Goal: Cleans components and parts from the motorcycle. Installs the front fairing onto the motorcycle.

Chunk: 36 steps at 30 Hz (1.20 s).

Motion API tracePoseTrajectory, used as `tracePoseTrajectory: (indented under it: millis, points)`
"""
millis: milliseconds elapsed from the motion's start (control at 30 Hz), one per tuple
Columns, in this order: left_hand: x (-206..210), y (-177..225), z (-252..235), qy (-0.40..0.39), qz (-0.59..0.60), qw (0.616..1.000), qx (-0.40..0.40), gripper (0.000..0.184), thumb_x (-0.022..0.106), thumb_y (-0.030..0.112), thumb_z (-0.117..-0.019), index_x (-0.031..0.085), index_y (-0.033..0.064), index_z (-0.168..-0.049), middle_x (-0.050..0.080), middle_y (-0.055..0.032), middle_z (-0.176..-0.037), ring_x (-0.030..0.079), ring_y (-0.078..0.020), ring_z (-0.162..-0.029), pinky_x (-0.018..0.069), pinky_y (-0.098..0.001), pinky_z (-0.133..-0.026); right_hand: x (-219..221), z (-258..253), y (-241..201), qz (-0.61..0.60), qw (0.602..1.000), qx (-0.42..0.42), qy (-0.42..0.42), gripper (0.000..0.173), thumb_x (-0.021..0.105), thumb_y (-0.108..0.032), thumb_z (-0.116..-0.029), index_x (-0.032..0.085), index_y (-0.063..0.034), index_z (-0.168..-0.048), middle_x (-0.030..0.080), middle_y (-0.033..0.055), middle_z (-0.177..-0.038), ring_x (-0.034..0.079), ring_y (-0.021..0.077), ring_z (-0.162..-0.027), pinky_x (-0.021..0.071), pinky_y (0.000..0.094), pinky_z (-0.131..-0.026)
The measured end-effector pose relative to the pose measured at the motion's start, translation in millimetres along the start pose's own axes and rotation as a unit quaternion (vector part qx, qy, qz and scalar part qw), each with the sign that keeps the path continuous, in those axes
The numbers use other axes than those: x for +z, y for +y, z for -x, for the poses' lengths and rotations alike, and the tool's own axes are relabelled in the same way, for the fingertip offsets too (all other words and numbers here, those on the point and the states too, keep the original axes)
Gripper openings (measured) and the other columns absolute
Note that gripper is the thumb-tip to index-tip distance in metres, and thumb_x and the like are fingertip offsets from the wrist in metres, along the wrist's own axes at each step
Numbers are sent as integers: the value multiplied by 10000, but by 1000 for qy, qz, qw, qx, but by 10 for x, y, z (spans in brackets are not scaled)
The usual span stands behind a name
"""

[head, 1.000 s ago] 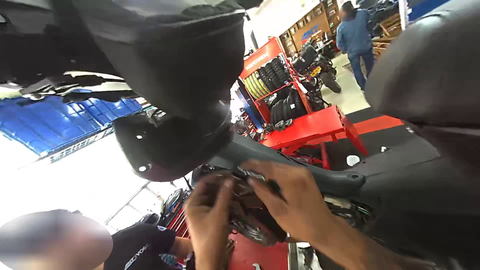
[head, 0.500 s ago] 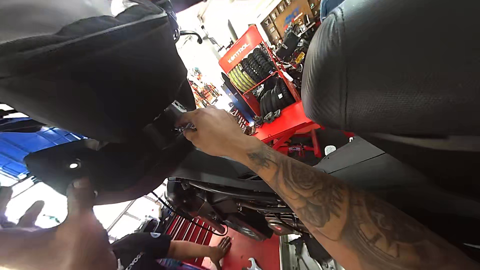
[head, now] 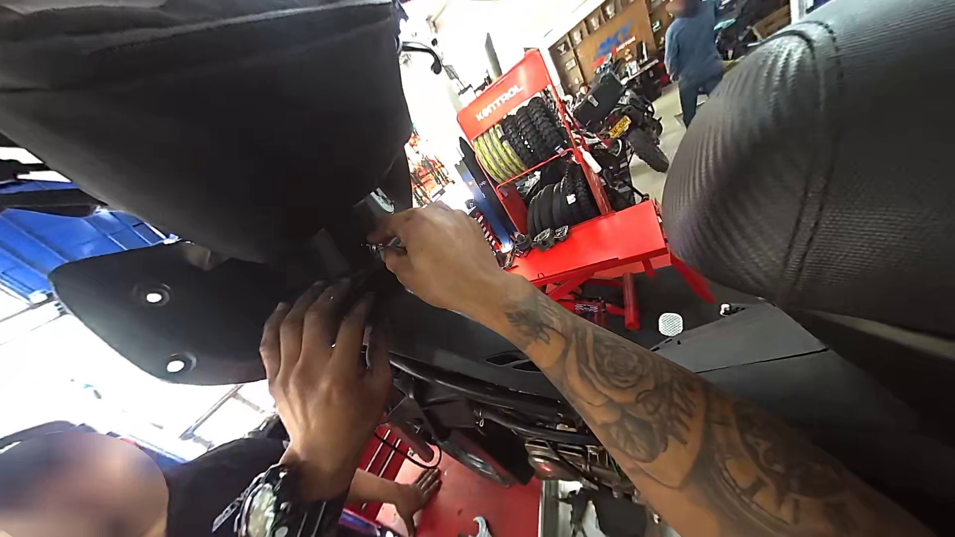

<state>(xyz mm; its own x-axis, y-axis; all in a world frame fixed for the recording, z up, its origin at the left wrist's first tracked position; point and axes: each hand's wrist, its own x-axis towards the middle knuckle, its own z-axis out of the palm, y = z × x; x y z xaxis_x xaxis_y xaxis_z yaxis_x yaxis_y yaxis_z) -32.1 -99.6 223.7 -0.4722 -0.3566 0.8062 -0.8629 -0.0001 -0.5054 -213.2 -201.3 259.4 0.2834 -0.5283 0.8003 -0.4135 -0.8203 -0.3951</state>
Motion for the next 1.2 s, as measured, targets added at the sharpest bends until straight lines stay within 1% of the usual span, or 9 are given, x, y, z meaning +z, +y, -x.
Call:
tracePoseTrajectory:
  millis: [67, 200, 367, 567, 767, 867, 967, 1100, 1200]
  points:
    - [96, -4, -36, -10, -4, 1000, 4, 351, 566, 300, -1002, 721, 101, -1247, 608, -158, -1409, 529, -361, -1357, 336, -571, -1171, 11, -6, 3, 4, 1000, -9, 5, 244, 609, -270, -955, 761, -297, -1143, 742, -45, -1094, 675, 186, -1065, 544, 479, -801]
    - [200, 27, -40, 2, -8, 1000, -9, 318, 550, 275, -1016, 738, 106, -1209, 615, -158, -1393, 567, -381, -1281, 421, -563, -1054, 26, -10, -52, 22, 999, -18, 19, 234, 621, -261, -947, 769, -267, -1128, 746, -23, -1073, 686, 201, -1038, 552, 472, -779]
    - [229, 26, -35, 19, -1, 1000, -17, 272, 572, 242, -1016, 757, 127, -1179, 641, -97, -1378, 582, -335, -1270, 425, -530, -1058, -32, -65, -64, 31, 999, 21, 0, 180, 622, -284, -937, 766, -244, -1038, 729, -4, -1024, 677, 219, -1014, 542, 486, -734]
    - [227, 57, -94, 35, 2, 999, -32, 246, 582, 238, -1019, 760, 122, -1142, 668, -79, -1328, 599, -317, -1236, 446, -516, -1015, -50, -92, -120, 64, 998, 20, -13, 131, 640, -297, -924, 743, -233, -971, 707, 0, -976, 669, 227, -981, 531, 472, -690]
    - [265, 24, -112, 60, 14, 998, -34, 223, 575, 163, -1015, 768, 134, -1123, 695, -55, -1280, 618, -293, -1195, 458, -485, -973, -66, -125, -121, 63, 997, 19, -29, 142, 641, -293, -917, 733, -215, -991, 701, 15, -997, 673, 231, -990, 539, 486, -698]
    - [305, 23, -120, 72, 17, 997, -36, 220, 581, 156, -1005, 777, 149, -1106, 702, -36, -1273, 619, -276, -1193, 455, -473, -976, -56, -177, -64, 22, 999, 22, -44, 147, 660, -286, -905, 721, -185, -993, 704, 27, -988, 674, 242, -986, 541, 515, -735]
    - [353, 29, -139, 86, 18, 995, -45, 210, 588, 158, -998, 788, 159, -1060, 721, -31, -1227, 630, -264, -1159, 454, -462, -975, -88, -230, -40, -48, 994, 57, -83, 178, 699, -285, -906, 715, -139, -1007, 698, 61, -918, 679, 252, -898, 539, 530, -743]
    - [379, 54, -178, 102, 31, 993, -53, 200, 598, 161, -998, 790, 141, -1046, 734, -48, -1166, 638, -275, -1115, 454, -464, -965, -106, -265, -9, -147, 975, 120, -112, 313, 781, -293, -873, 648, -100, -1081, 685, 85, -913, 678, 233, -804, 558, 476, -701]
    - [426, 107, -214, 116, 34, 991, -66, 195, 605, 184, -1003, 775, 122, -1074, 725, -81, -1116, 634, -294, -1078, 451, -474, -945, -80, -238, 19, -207, 963, 135, -103, 309, 749, -315, -922, 644, -85, -1099, 665, 81, -933, 650, 208, -822, 539, 444, -717]
